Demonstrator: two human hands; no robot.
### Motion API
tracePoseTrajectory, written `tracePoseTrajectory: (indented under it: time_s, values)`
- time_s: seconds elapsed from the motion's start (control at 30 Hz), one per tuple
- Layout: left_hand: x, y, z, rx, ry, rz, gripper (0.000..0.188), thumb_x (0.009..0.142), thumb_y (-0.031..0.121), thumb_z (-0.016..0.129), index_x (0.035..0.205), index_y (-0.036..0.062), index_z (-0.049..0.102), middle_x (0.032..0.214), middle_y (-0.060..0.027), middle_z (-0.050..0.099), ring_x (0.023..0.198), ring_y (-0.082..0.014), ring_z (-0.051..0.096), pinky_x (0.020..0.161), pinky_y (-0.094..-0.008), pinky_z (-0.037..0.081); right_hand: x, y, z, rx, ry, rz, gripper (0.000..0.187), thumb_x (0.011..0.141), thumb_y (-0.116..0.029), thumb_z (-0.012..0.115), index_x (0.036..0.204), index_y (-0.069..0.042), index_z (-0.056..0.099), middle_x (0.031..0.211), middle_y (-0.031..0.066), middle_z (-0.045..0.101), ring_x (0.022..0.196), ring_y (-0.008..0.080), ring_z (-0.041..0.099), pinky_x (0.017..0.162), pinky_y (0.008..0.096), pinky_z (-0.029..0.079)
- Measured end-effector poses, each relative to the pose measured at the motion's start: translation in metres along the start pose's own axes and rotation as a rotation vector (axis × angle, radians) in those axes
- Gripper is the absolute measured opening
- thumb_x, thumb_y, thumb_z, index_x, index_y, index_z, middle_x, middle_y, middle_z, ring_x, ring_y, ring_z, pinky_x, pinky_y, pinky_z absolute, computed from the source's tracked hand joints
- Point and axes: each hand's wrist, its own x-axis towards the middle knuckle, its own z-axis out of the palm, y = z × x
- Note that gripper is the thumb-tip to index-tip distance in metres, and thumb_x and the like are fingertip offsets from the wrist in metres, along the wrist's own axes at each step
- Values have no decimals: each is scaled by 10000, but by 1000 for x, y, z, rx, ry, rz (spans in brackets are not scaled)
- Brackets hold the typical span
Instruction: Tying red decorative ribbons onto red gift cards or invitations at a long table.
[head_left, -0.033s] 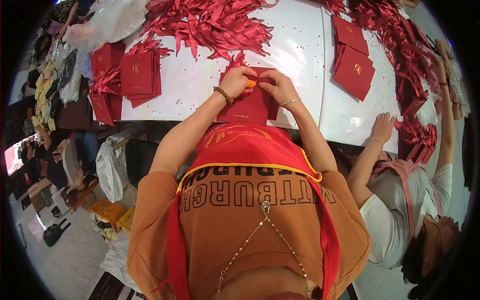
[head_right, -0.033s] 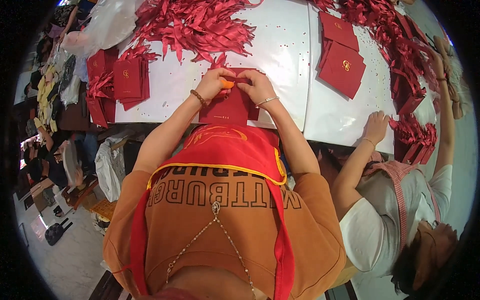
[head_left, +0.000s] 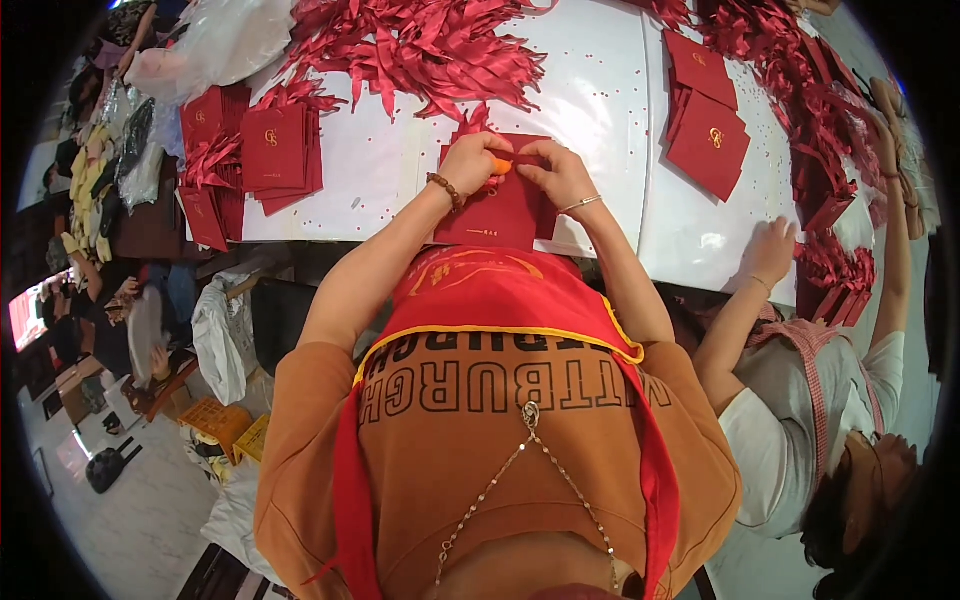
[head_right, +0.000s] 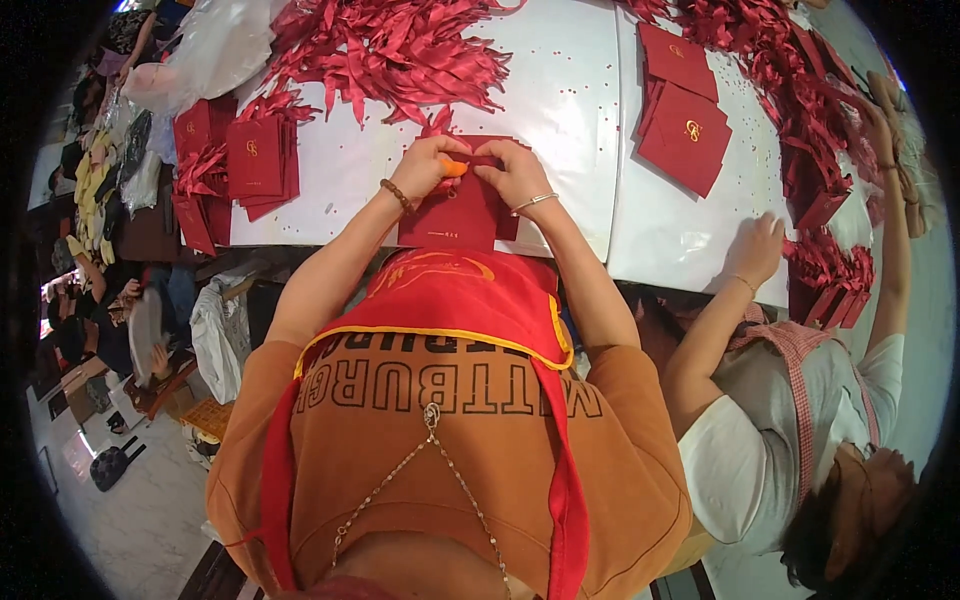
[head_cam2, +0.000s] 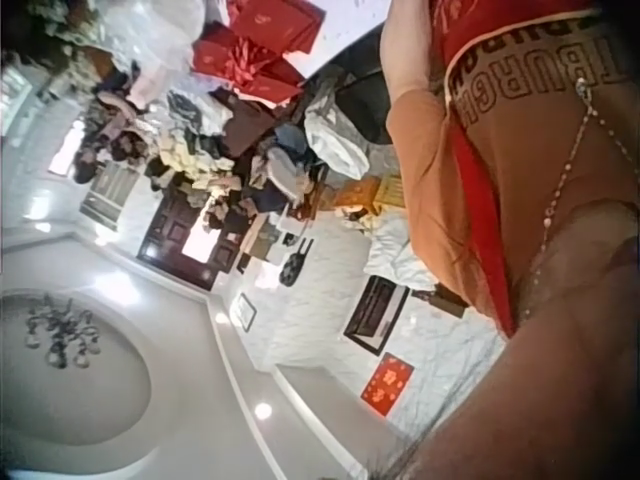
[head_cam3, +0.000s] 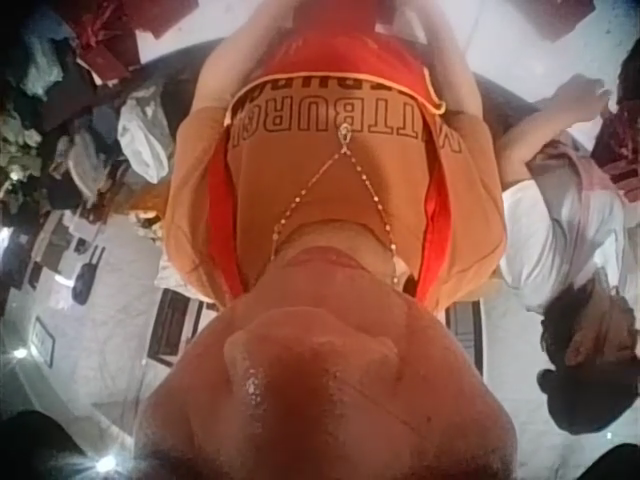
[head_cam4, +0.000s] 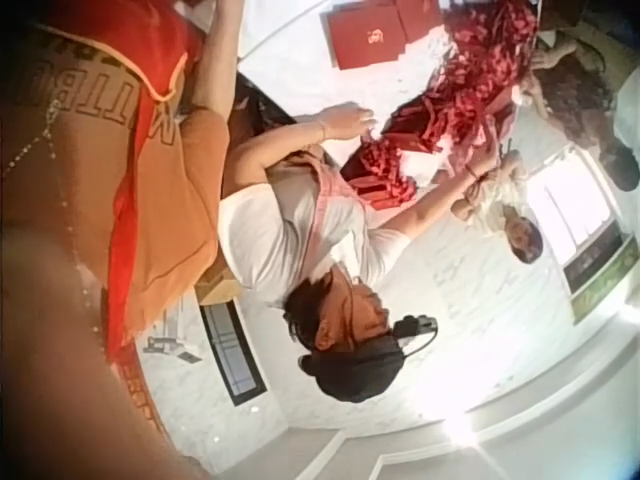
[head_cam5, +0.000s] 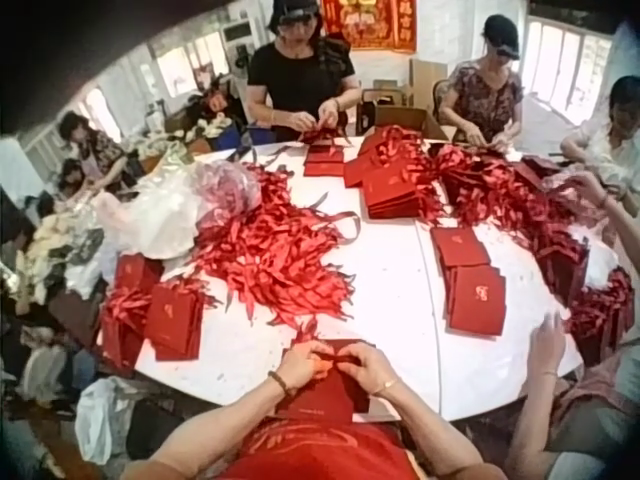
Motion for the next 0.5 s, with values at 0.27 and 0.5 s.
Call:
tracePoseTrajectory:
  time_s: [0.27,0.5]
  values:
    - [-9,0,14,214,87,149,159,755,-23,536,913,-2,531,617,-49,556,503,-84,505,439,-215,396,-4,-11,-3,-52,2,4,221,713,-121,640,915,-37,608,810,121,604,731,242,562,676,304,442]
    - [-25,8,10,154,105,194,137,766,88,612,869,20,553,604,-47,586,539,-96,556,470,-253,426,-11,-8,0,-29,-6,-70,219,718,-69,619,935,-43,601,833,126,577,766,277,556,687,325,439]
